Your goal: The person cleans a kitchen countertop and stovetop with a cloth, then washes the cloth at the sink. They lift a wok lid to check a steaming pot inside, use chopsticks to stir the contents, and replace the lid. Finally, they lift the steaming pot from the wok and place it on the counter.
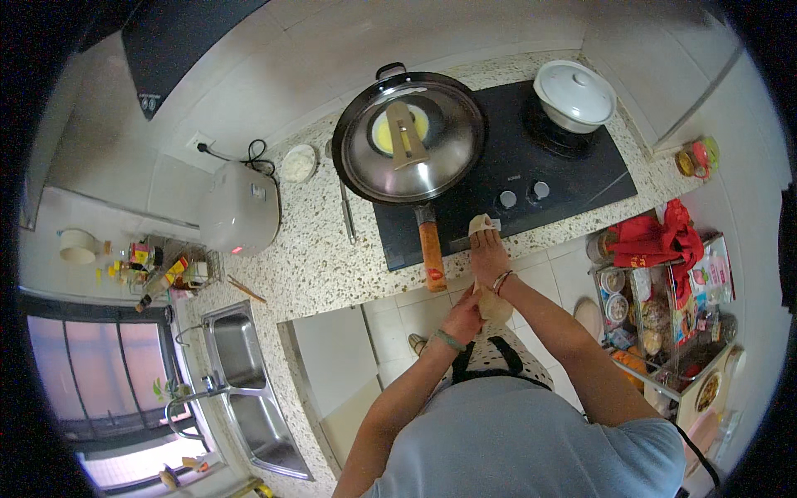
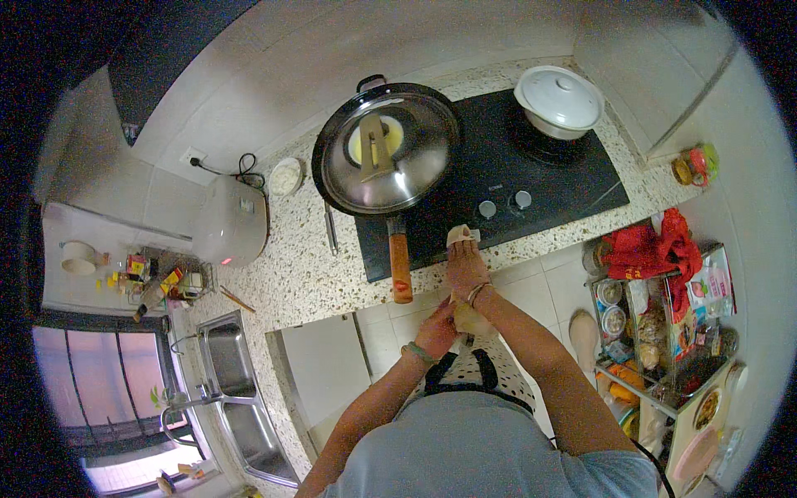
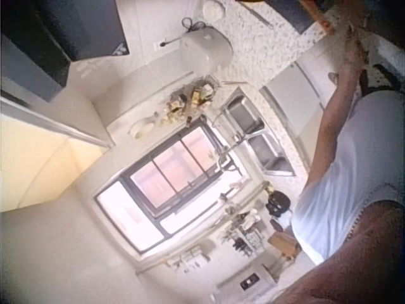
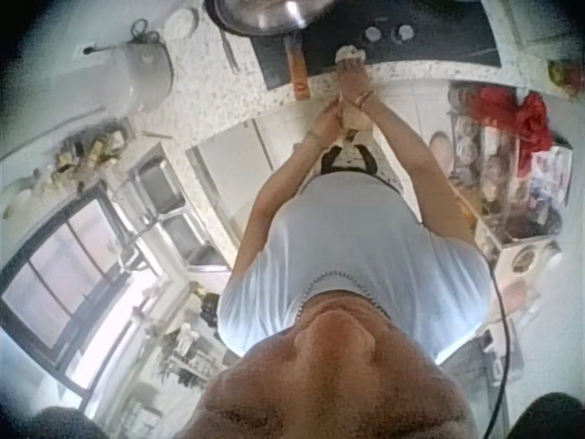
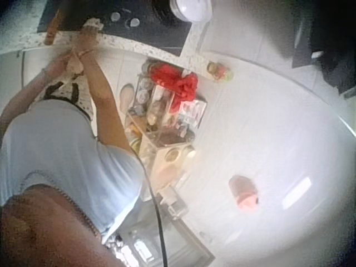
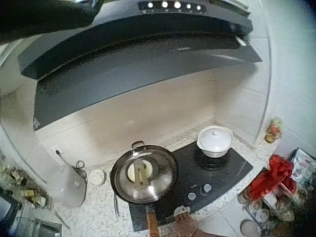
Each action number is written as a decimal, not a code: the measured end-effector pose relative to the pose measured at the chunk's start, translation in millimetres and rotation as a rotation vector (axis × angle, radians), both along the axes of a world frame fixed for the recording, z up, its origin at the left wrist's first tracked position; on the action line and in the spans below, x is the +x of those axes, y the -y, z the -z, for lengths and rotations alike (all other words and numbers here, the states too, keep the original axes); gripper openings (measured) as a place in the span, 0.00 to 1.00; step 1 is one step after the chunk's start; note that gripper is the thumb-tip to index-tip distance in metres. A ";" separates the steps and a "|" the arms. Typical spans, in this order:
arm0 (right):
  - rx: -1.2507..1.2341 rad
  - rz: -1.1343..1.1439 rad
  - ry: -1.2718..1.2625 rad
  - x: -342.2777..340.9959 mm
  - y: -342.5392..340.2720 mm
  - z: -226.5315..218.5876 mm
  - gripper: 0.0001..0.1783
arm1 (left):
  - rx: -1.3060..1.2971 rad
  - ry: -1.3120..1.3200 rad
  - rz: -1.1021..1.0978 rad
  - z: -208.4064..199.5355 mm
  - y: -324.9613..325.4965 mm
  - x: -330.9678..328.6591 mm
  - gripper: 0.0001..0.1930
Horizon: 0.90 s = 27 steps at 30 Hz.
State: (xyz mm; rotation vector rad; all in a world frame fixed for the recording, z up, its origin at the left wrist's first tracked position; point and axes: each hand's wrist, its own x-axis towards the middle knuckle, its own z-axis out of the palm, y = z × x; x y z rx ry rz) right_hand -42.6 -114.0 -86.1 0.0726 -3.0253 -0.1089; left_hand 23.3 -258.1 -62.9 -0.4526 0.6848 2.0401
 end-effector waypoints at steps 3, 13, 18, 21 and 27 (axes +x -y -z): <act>0.022 0.020 0.099 -22.8 -1.6 0.4 0.30 | 0.053 0.014 -0.068 -1.5 -3.2 -1.2 0.22; -0.110 -0.023 -0.118 -58.1 -13.1 7.3 0.20 | 0.026 0.015 -0.135 -30.1 4.0 -26.4 0.16; -0.223 0.003 0.175 -22.0 7.3 -12.1 0.23 | 0.097 0.082 -0.012 -14.0 25.2 -9.8 0.16; -0.200 -0.038 0.150 -30.6 8.8 -6.1 0.25 | 0.084 0.018 0.047 -0.8 33.9 -16.1 0.17; -0.446 0.052 0.064 -57.5 38.6 29.4 0.21 | 0.082 0.045 -0.034 -3.1 67.5 -44.2 0.17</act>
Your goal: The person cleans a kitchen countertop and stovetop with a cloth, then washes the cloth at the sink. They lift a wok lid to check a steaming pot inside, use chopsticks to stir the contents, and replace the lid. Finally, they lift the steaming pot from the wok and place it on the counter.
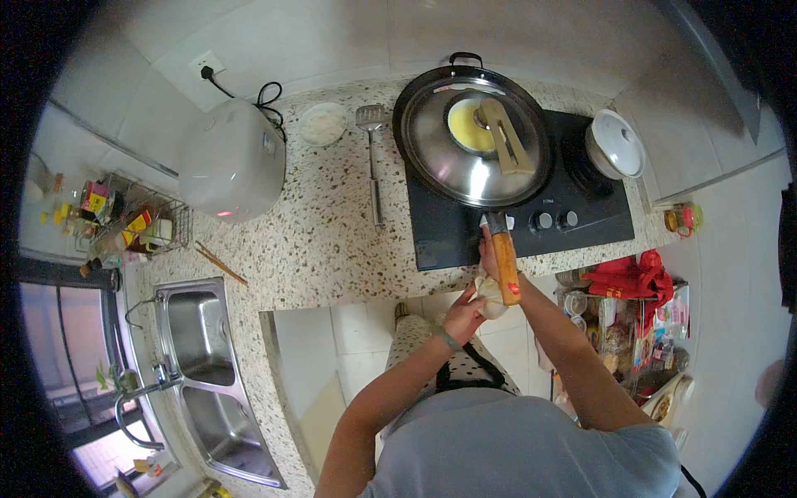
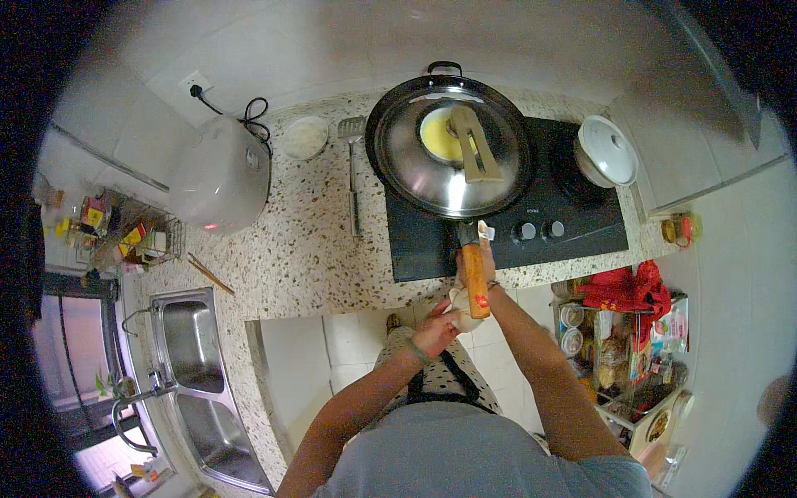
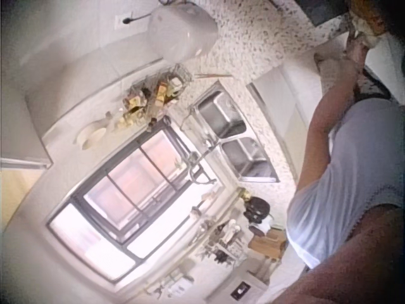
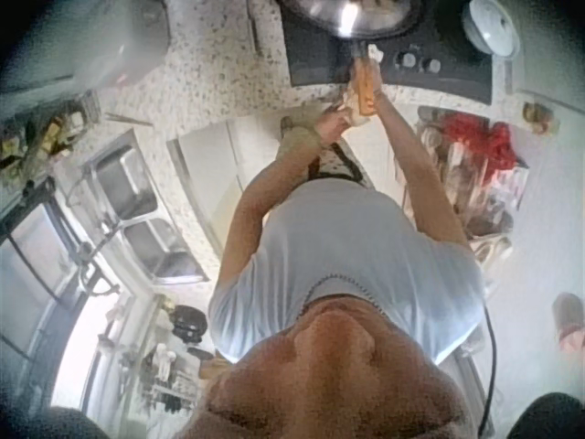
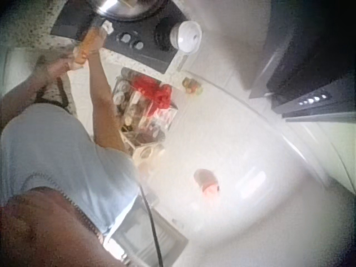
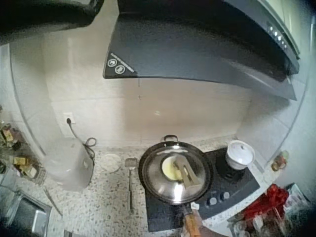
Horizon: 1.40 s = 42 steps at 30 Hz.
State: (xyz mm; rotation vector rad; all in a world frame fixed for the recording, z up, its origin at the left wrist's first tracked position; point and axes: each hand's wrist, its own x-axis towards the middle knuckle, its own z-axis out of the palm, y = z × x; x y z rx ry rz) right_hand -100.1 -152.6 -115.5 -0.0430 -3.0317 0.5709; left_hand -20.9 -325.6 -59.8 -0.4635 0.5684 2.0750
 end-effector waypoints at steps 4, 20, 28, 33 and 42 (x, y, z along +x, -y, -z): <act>-0.012 -0.033 -0.268 -8.1 59.9 -21.1 0.22 | -0.014 0.055 -0.054 -11.1 35.2 1.0 0.16; -0.179 -0.100 -0.043 53.1 51.7 -41.6 0.21 | 0.062 0.098 0.209 -19.9 35.5 32.1 0.18; -0.084 -0.310 -0.078 3.0 47.5 -43.9 0.20 | -0.064 0.124 -0.112 -14.3 6.7 34.7 0.20; -0.102 -0.454 -0.192 -40.7 50.2 -23.4 0.22 | -0.039 0.068 -0.252 -14.0 -6.1 9.0 0.18; 0.075 -0.475 -0.043 27.3 -55.6 -60.1 0.21 | -0.043 -0.017 -0.050 24.3 -108.8 66.4 0.19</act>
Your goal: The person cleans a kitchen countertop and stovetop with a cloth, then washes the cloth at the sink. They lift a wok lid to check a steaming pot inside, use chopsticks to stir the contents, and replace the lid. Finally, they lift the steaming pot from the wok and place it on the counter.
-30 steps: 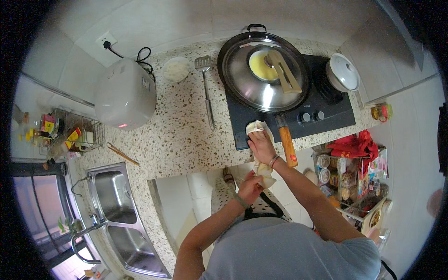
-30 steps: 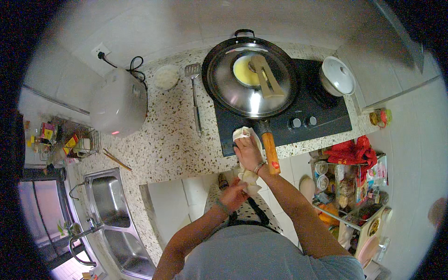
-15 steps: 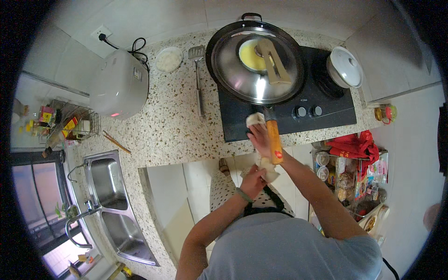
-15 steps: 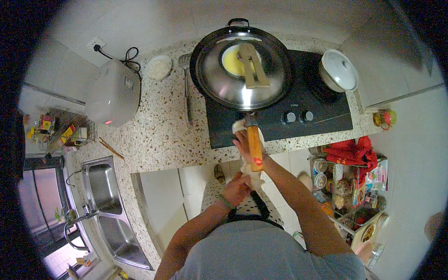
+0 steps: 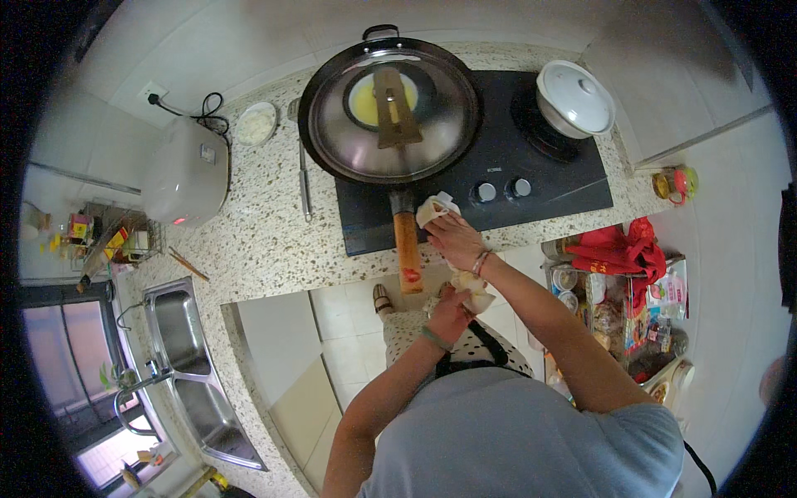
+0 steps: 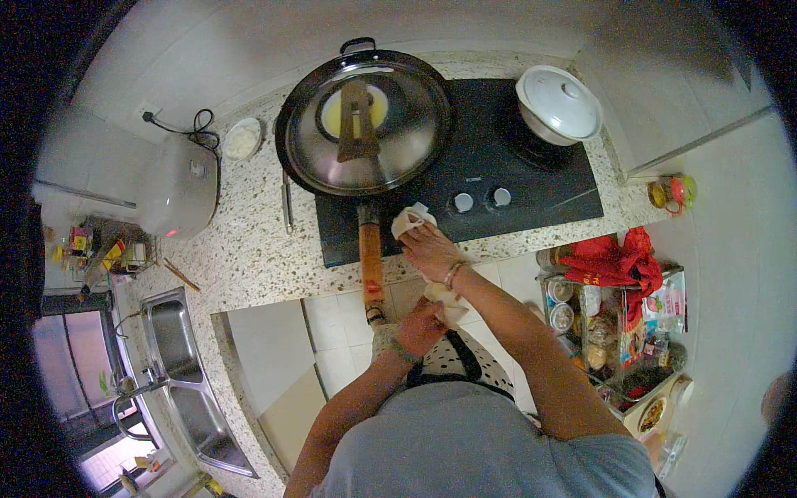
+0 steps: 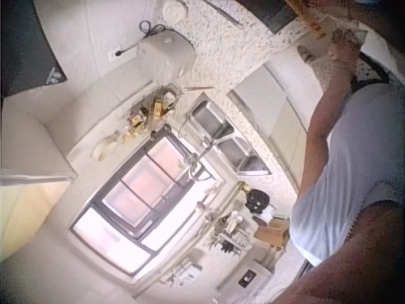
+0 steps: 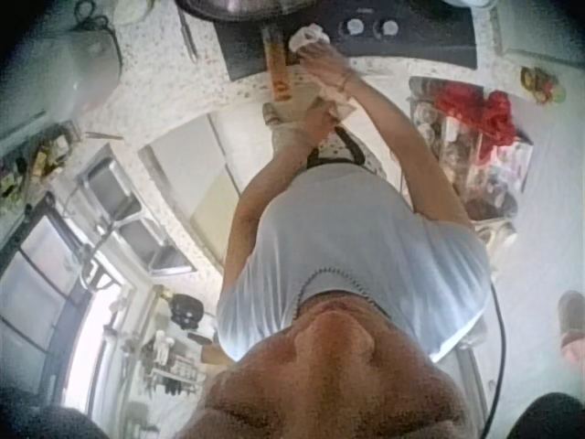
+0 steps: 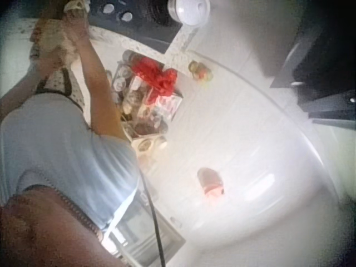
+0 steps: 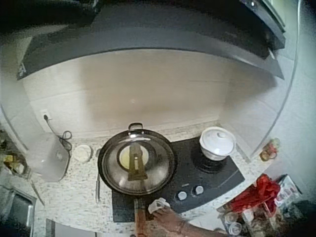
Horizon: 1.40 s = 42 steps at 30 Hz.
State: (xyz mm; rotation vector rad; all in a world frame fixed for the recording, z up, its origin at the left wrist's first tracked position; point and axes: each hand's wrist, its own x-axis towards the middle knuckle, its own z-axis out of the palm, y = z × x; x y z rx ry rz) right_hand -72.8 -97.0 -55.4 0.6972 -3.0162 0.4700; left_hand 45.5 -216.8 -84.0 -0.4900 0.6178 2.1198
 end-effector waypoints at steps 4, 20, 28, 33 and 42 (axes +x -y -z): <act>0.079 -0.033 0.042 25.2 -53.3 4.8 0.20 | 0.048 0.061 0.135 -38.6 -34.9 -6.4 0.18; -0.008 0.625 0.086 91.1 -140.2 -14.8 0.13 | 0.084 -0.044 0.295 -38.0 -91.0 -7.2 0.18; -1.264 0.677 0.524 73.7 -124.2 9.8 0.20 | -0.083 -0.052 -0.114 -26.3 -70.1 -44.2 0.19; -0.807 0.455 0.203 50.1 -76.9 -6.5 0.21 | -0.074 -0.070 -0.158 -22.1 -52.0 -45.8 0.20; -0.906 0.717 0.570 53.3 -79.1 -4.2 0.10 | -0.090 -0.033 -0.193 -20.0 -48.1 -42.1 0.18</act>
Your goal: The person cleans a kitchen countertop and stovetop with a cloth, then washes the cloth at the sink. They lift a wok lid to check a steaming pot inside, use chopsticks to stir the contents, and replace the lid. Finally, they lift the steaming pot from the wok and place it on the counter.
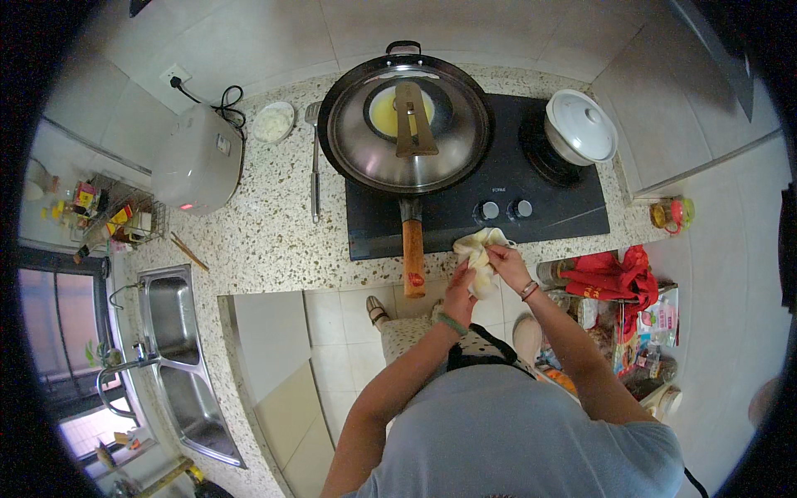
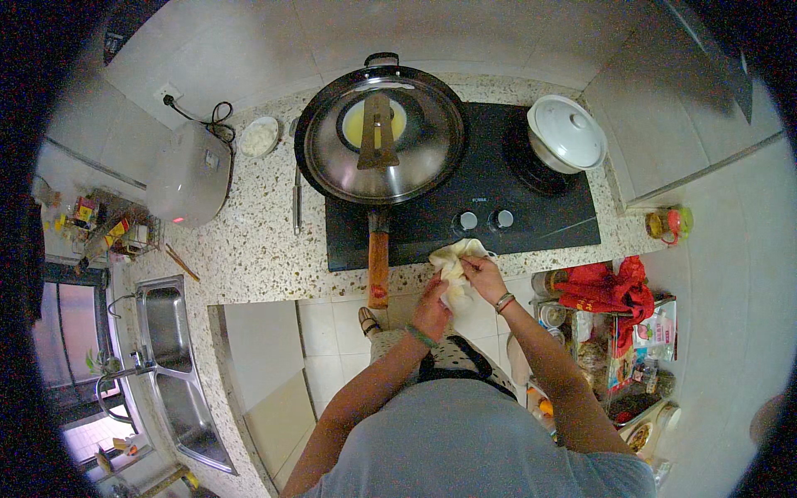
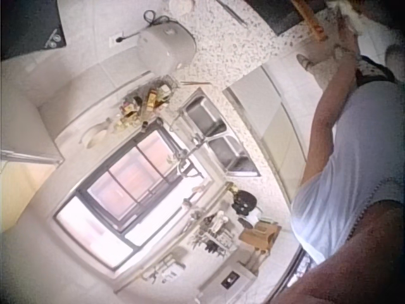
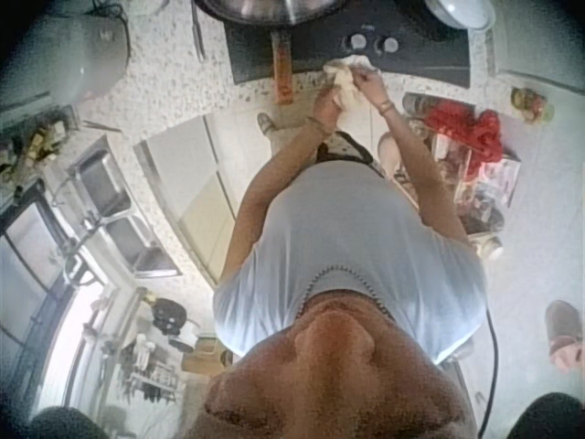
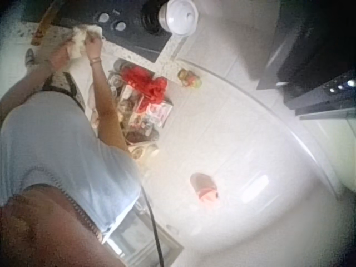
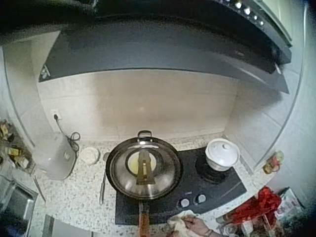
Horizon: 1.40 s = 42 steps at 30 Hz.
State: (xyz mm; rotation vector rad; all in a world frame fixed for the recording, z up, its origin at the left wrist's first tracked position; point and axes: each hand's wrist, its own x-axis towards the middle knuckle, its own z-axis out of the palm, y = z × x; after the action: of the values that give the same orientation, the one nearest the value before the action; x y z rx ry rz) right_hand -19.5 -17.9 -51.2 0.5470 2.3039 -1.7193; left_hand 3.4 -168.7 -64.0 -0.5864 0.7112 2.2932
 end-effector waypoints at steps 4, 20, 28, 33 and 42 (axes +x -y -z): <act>0.114 -0.109 -0.097 -0.5 5.8 -7.0 0.09 | -0.144 -0.042 -0.028 13.3 -0.8 -7.1 0.17; 1.174 -0.266 0.035 -100.6 -7.1 -54.7 0.34 | -0.055 0.003 0.049 13.5 -14.1 -25.7 0.16; 1.204 -0.485 0.228 -123.6 -4.1 -60.8 0.31 | -0.081 0.047 0.050 12.6 -7.4 -23.3 0.18; 1.202 -0.460 0.238 -126.5 -9.8 -48.2 0.31 | 0.029 -0.044 0.013 18.2 -7.7 -22.5 0.17; 1.168 -0.424 0.278 -123.4 -3.9 -58.0 0.28 | 0.049 -0.031 -0.012 21.0 -6.3 -20.5 0.17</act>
State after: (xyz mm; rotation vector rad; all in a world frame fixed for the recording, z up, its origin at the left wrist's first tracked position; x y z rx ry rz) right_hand -142.9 -14.0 6.8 0.3599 2.7108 0.0067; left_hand -17.0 -162.4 -85.0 -0.5343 0.6662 2.3288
